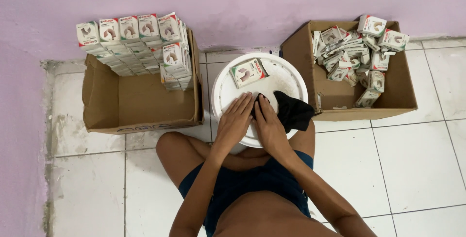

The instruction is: The person is sitting on the floor, wiping small product boxes with a cloth and packing them into a cardboard box.

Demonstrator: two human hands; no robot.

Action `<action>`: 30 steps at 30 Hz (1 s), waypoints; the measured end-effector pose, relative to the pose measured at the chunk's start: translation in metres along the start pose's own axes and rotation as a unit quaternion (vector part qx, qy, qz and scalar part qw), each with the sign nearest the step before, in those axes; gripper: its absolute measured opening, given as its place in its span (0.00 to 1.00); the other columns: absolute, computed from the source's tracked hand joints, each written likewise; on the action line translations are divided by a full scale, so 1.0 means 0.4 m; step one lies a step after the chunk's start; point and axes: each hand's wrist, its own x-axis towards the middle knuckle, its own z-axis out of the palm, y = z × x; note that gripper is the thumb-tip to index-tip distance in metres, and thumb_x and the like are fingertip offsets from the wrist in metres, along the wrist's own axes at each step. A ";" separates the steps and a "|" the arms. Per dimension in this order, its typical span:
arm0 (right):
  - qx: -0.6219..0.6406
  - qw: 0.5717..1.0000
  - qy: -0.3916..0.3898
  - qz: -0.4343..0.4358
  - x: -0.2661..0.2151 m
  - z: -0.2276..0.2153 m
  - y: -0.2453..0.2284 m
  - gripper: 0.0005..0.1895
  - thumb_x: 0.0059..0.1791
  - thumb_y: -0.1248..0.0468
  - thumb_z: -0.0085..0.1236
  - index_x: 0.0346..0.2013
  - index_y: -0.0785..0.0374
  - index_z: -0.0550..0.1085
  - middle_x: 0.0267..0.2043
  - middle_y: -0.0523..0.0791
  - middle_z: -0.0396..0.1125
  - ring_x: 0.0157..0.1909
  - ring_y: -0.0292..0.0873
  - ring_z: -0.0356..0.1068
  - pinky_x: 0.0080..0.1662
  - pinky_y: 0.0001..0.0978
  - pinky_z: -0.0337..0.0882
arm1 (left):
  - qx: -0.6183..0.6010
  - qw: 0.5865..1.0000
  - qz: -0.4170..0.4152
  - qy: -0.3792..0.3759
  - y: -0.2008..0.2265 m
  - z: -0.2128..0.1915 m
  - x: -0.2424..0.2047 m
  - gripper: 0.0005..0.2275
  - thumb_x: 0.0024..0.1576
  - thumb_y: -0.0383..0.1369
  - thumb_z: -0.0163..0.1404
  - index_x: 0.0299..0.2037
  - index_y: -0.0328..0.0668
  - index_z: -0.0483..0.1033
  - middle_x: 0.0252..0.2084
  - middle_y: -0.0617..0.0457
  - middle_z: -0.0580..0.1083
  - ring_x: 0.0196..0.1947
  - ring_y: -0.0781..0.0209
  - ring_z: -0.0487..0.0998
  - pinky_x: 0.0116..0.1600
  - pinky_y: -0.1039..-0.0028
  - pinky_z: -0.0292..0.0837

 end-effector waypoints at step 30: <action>-0.006 1.000 0.025 0.014 0.020 0.044 0.040 0.25 0.55 0.70 0.48 0.69 0.69 0.64 0.74 0.58 0.54 0.74 0.55 0.56 0.73 0.43 0.54 | -0.092 0.992 -0.021 0.082 -0.011 -0.013 -0.018 0.17 0.65 0.27 0.48 0.64 0.37 0.73 0.66 0.43 0.71 0.67 0.52 0.70 0.73 0.66 0.61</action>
